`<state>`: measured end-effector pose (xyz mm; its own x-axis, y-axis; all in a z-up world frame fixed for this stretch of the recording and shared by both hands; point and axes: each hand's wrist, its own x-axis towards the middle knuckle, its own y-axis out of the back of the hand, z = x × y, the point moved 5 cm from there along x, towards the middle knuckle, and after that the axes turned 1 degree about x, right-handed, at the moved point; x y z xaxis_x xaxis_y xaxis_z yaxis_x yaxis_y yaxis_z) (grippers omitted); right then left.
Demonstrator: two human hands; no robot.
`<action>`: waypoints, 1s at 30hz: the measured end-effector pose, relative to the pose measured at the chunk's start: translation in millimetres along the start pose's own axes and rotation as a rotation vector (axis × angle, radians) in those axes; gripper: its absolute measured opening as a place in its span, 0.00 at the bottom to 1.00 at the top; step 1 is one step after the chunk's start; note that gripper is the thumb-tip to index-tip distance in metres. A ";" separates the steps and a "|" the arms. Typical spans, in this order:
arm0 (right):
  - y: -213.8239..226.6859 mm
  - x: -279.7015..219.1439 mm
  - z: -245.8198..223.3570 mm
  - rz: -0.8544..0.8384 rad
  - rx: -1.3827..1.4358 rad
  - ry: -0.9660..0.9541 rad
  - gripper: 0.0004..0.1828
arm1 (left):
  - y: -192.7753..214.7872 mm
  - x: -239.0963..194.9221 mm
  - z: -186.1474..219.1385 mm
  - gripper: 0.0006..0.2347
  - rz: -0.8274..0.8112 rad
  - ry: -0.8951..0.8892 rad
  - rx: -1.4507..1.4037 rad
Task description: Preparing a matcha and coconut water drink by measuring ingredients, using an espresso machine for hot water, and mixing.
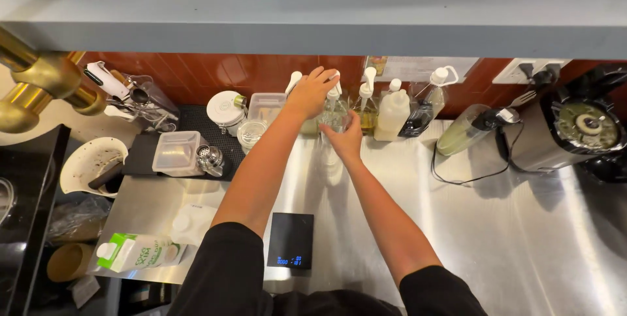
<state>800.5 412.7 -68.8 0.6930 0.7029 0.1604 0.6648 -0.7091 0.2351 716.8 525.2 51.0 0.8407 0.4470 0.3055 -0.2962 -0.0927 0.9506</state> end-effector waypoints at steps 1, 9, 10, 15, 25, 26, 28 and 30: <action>-1.5 0.3 2.6 0.001 0.005 -0.010 0.53 | -2.5 -1.6 -3.3 0.31 -0.011 -0.003 0.002; -7.9 12.9 -0.3 0.036 0.119 0.086 0.53 | 9.4 0.2 -14.1 0.32 -0.056 -0.124 -0.056; -6.2 12.4 -8.7 0.043 0.122 0.083 0.53 | 10.8 1.6 -15.2 0.32 -0.059 -0.132 -0.055; -2.1 10.1 -23.9 0.019 -0.006 -0.012 0.52 | 9.6 4.3 -16.3 0.31 -0.050 -0.113 -0.094; -3.8 2.3 -18.8 0.045 0.001 0.000 0.53 | -10.8 -4.6 -10.7 0.28 0.001 -0.142 0.042; -3.5 2.0 -18.6 0.020 -0.040 -0.046 0.53 | -12.3 -2.7 -9.2 0.28 -0.025 -0.134 0.053; -3.1 3.7 -14.1 0.000 -0.079 -0.090 0.53 | -15.4 2.5 -7.8 0.28 -0.048 -0.130 0.065; -5.6 2.8 -4.2 0.003 -0.043 -0.055 0.53 | -25.0 3.5 -10.7 0.27 -0.116 -0.090 0.092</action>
<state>797.6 418.8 -65.6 0.7103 0.6955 0.1085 0.6505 -0.7075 0.2762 722.3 538.7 27.7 0.9054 0.3783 0.1928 -0.1554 -0.1275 0.9796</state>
